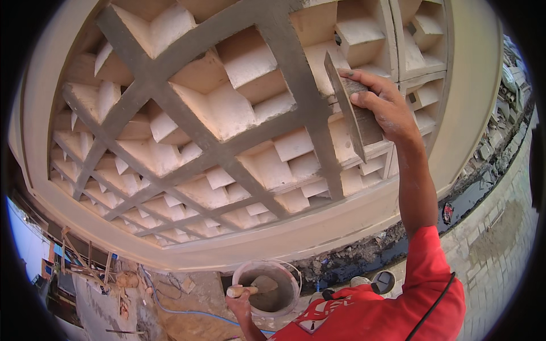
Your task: The person applies plaster to a decorative ceiling using a trowel and a bucket. They repeatedly scoop plaster and smooth it onto the ceiling surface.
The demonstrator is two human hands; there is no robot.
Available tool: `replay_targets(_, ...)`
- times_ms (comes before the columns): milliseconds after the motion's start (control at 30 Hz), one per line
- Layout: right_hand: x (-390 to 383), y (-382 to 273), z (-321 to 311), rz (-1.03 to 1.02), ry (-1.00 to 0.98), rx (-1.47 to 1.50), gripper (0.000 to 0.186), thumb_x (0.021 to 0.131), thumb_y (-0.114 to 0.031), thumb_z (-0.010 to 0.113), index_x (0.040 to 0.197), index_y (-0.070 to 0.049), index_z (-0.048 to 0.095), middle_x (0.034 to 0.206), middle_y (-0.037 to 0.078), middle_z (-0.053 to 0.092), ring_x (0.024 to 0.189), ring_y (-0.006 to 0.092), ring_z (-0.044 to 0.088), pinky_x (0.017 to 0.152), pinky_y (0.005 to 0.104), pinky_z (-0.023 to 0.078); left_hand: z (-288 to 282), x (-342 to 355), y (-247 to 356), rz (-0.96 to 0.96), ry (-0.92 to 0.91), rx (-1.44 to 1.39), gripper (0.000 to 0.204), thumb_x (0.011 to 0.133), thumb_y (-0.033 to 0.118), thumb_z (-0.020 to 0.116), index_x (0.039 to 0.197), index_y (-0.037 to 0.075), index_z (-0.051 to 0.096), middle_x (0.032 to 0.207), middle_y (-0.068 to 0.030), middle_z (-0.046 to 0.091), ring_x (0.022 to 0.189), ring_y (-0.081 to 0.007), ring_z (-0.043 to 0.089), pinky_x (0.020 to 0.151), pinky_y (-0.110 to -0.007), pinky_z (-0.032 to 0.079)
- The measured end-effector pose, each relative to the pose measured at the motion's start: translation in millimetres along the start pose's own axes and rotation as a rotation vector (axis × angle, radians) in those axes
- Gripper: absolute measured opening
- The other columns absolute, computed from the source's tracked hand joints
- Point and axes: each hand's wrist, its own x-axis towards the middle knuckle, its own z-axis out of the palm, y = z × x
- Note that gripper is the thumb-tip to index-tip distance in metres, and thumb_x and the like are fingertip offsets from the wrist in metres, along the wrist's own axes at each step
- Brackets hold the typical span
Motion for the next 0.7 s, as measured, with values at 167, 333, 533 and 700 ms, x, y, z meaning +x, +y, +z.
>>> replay_targets(167,-28.2,23.1,-20.6,0.055,0.037,0.410,0.046,0.080,-0.002,0.048,0.125,0.005,0.053,0.100,0.007,0.064,0.084,0.0087,0.061,0.074,0.0225,0.051,0.5,8.7,6.9,0.023,-0.038,-0.023,0.028,0.067,-0.005,0.070,0.093,-0.001,0.059,0.088,-0.0069,0.059,0.077,-0.0150,0.057,0.074,-0.030,0.049)
replay_targets(333,-29.1,55.9,-15.1,0.082,0.058,0.593,0.045,0.077,0.002,0.046,0.121,0.004,0.052,0.102,0.008,0.063,0.082,0.0104,0.062,0.074,0.0239,0.053,7.0,11.7,16.5,-0.003,-0.009,-0.023,0.027,0.068,-0.005,0.070,0.092,-0.002,0.059,0.088,-0.0066,0.058,0.076,-0.0152,0.056,0.075,-0.030,0.048)
replay_targets(533,-19.9,65.3,-13.1,0.092,0.016,0.570,0.043,0.077,0.001,0.044,0.119,0.003,0.053,0.100,0.007,0.063,0.083,0.0107,0.062,0.075,0.0243,0.053,3.3,18.3,6.9,0.023,-0.028,-0.039,0.027,0.067,-0.005,0.070,0.091,-0.002,0.059,0.086,-0.0064,0.058,0.075,-0.0152,0.056,0.075,-0.030,0.048)
replay_targets(700,-5.5,39.7,-7.6,0.067,-0.009,0.393,0.045,0.080,-0.004,0.047,0.124,0.004,0.054,0.104,0.008,0.063,0.087,0.0096,0.061,0.077,0.0232,0.051,1.5,15.6,19.2,-0.012,-0.045,-0.082,0.027,0.066,-0.005,0.070,0.090,-0.002,0.059,0.086,-0.0069,0.059,0.075,-0.0153,0.057,0.074,-0.030,0.048)
